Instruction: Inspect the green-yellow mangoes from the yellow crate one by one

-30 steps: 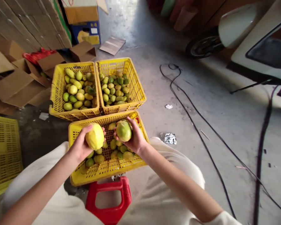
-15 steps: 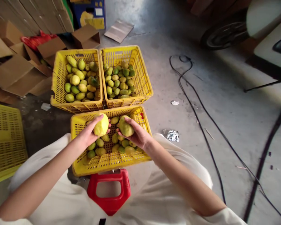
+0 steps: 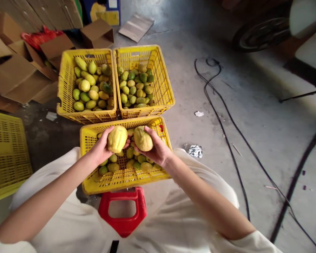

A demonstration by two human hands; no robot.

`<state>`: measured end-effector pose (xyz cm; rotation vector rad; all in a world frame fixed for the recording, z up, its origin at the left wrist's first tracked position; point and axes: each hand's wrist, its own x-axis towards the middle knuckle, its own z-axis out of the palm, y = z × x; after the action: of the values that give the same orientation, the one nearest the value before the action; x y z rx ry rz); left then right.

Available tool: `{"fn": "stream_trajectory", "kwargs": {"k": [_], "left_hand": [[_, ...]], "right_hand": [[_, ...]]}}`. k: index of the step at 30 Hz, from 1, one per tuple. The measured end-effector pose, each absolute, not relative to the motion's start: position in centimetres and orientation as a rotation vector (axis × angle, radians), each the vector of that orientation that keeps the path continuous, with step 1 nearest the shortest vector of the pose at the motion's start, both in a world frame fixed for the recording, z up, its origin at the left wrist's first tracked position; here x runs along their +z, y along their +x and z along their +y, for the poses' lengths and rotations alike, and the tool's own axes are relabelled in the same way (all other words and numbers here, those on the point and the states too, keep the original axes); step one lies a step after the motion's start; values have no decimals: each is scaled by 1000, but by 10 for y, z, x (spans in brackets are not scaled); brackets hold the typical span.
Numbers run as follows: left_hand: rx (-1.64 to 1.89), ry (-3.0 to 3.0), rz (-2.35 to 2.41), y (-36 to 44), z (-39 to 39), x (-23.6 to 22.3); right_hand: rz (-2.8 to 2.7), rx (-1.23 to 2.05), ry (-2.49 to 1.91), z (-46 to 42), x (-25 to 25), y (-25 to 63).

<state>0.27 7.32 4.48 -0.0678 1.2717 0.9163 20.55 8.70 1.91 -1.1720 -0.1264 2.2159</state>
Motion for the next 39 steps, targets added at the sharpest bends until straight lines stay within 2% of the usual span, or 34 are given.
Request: {"fn": "stream_trajectory", "kwargs": {"k": [6,12,19,23,29,39], "left_hand": [[932,-29,1261,3,70,48],[1014,9,1247,3,72,51],[1001,-103,1268,4,75,48],[991,-107,1278,7,74,44],[1047,-127,1373,3,73,31],[891,103,1249,7,73,33]], "right_hand": [[-92,2300,-1116,88,20,210],[-134,2234,-1015,92,30,213],[-82,2098,-1189,90,26,205],[-118,2172,-1256,87,17,203],[-12,2186,-1074,92,9,207],[-245,2198,-1126,89,11,201]]}}
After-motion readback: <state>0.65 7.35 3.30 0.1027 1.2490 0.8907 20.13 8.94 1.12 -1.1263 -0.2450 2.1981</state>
